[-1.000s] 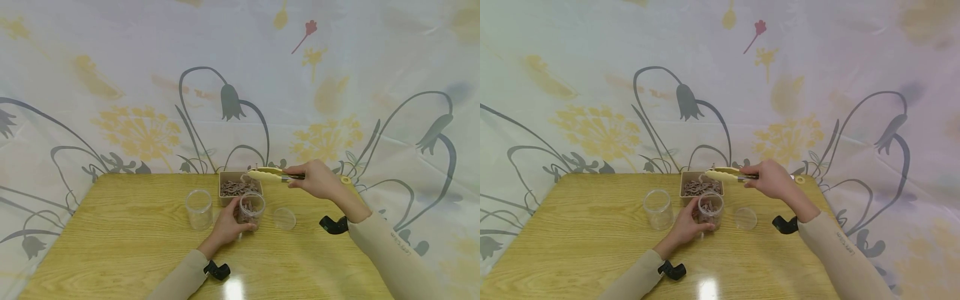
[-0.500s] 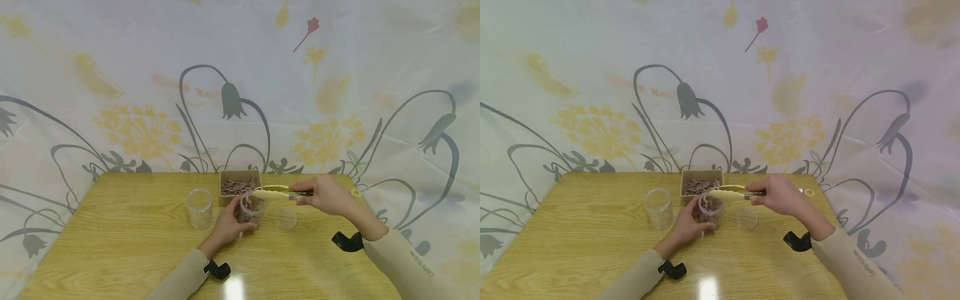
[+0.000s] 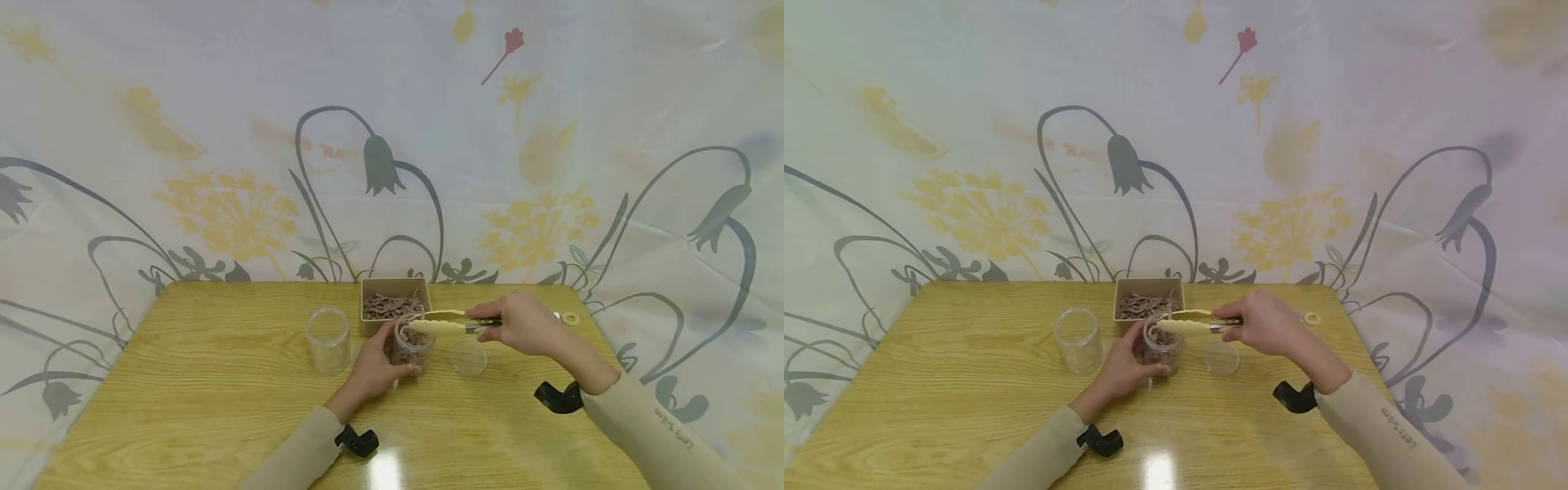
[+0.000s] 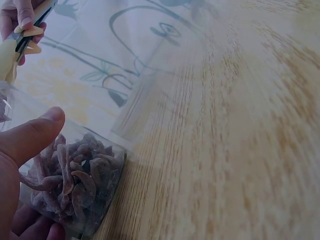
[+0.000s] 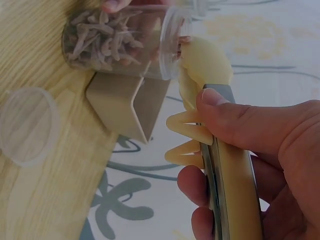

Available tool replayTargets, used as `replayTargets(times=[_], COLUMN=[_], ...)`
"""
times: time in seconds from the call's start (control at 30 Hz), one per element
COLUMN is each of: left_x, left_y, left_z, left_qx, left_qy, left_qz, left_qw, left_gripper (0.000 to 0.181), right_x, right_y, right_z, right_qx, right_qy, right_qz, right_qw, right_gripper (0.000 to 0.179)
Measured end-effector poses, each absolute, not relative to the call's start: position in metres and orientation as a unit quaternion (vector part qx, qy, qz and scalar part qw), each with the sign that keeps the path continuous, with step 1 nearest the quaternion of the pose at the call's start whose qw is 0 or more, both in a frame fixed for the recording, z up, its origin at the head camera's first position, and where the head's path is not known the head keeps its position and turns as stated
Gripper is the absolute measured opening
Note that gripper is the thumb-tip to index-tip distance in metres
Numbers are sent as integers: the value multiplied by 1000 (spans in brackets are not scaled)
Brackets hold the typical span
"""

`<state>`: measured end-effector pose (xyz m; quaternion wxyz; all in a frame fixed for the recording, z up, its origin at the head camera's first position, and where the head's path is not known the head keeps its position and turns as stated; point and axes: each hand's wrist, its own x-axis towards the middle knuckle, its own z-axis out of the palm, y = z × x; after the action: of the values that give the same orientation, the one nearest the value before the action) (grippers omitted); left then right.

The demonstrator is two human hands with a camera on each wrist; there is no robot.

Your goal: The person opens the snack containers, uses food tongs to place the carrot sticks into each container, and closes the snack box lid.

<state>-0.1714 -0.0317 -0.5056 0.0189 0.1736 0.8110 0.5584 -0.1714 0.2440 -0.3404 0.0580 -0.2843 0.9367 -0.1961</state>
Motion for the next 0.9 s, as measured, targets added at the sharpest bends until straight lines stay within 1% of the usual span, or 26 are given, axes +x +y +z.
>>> replayTargets(times=[0.3, 0.9], left_x=[-172, -171], left_y=[-32, -30], left_z=[-508, -507], left_qx=[180, 165], left_qy=[814, 823], left_qz=[551, 544], left_qw=[5, 8], left_gripper=[91, 92], right_x=[-172, -174], right_y=[243, 249], right_z=[-339, -338], right_qx=[-288, -306], right_qy=[936, 931], right_qz=[-191, -189], right_qw=[63, 66], right_gripper=[44, 45])
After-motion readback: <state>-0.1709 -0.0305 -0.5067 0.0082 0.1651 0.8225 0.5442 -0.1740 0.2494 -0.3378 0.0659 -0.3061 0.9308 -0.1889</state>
